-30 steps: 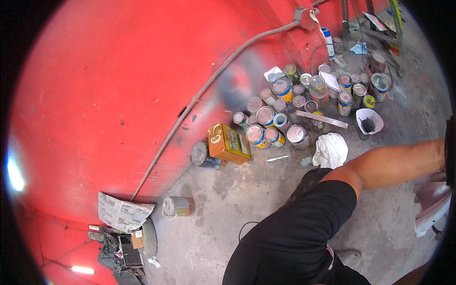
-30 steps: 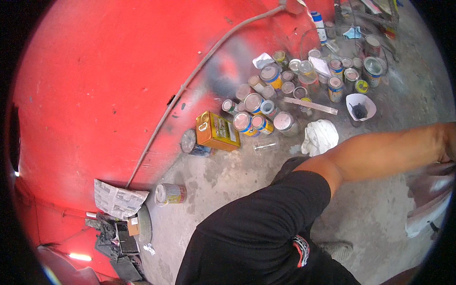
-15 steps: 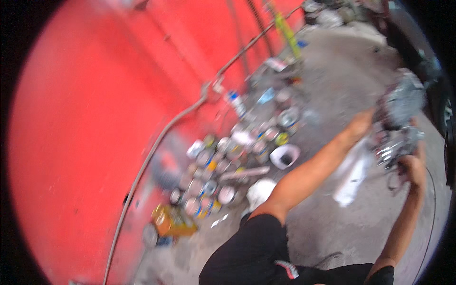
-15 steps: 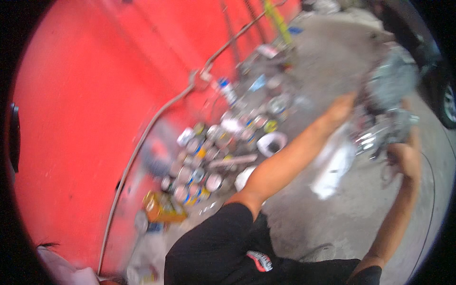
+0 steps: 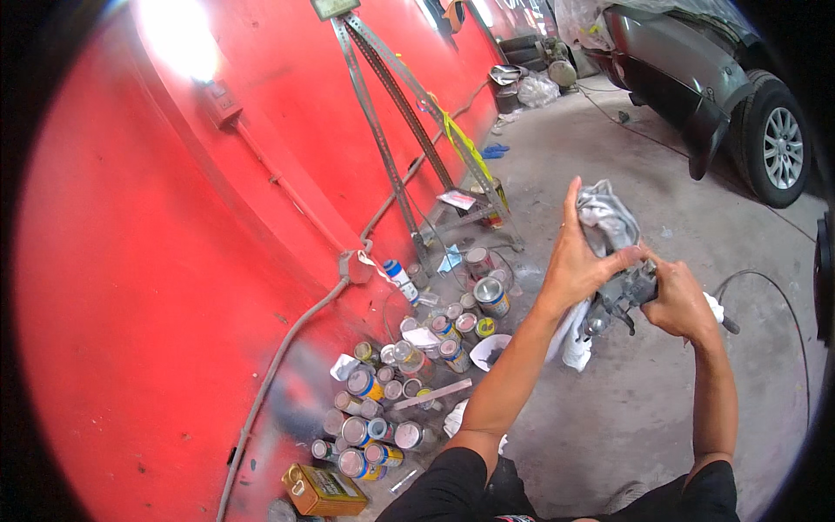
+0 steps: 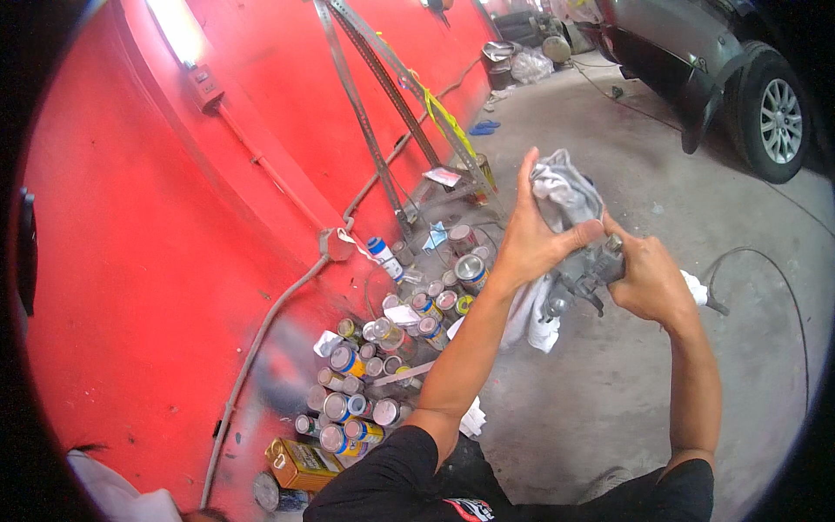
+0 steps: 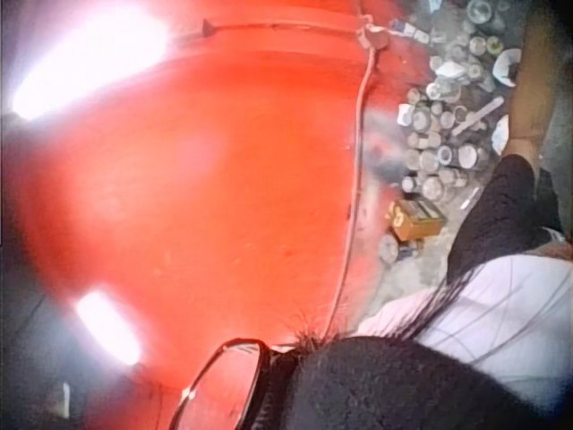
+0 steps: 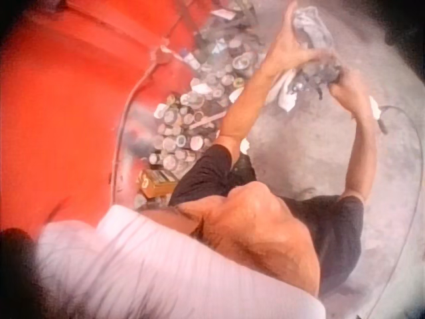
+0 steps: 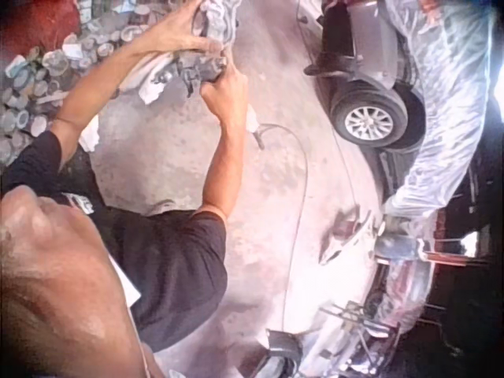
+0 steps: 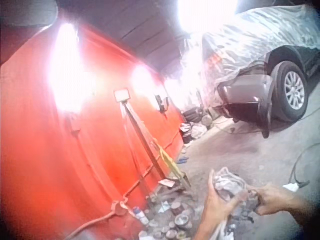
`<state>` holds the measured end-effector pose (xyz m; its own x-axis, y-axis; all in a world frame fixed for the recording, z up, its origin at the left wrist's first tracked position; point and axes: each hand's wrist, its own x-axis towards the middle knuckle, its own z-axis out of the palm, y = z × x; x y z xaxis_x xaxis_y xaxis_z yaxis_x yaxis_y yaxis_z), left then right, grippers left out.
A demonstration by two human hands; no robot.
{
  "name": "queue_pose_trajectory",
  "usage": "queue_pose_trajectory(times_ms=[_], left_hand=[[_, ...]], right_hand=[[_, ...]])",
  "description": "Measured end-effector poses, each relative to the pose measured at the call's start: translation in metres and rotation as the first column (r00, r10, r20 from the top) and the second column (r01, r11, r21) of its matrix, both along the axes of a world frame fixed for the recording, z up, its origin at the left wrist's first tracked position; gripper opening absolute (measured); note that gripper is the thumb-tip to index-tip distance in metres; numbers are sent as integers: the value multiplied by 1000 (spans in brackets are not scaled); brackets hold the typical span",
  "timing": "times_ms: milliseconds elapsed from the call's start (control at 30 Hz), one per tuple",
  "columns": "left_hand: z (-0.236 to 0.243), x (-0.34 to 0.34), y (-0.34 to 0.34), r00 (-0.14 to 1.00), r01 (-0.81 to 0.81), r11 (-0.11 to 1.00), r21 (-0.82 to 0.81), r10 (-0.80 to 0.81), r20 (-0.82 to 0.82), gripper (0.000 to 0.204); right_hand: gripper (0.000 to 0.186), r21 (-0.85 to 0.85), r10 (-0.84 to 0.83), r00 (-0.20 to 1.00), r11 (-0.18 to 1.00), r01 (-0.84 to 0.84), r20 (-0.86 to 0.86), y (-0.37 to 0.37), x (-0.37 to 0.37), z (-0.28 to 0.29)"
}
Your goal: The person mixes paint in a cup and then cleans a spray gun and its components with a cloth.
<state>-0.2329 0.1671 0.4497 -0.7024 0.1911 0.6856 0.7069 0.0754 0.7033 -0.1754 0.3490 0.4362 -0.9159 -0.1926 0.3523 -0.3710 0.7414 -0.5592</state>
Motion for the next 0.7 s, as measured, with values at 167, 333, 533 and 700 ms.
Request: queue_pose_trajectory(times_ms=[167,333,533,700], left_hand=[[-56,-45,-11,987,55,997,57,-63,149,43],[-42,-42,-29,880,365,887,282,-428,207,36],[-61,-56,-37,302,790,278,546,-952,47,43],[-91,-79,-32,311,669,250,700,-949,42,32]], right_hand=[[93,73,6,1000,997,-6,-7,-12,-1,-18],[99,102,28,998,994,-33,52,-16,9,0],[98,19,320,930,944,-328,181,-6,10,5],[94,-275,365,905,913,-302,217,-2,-20,-21]])
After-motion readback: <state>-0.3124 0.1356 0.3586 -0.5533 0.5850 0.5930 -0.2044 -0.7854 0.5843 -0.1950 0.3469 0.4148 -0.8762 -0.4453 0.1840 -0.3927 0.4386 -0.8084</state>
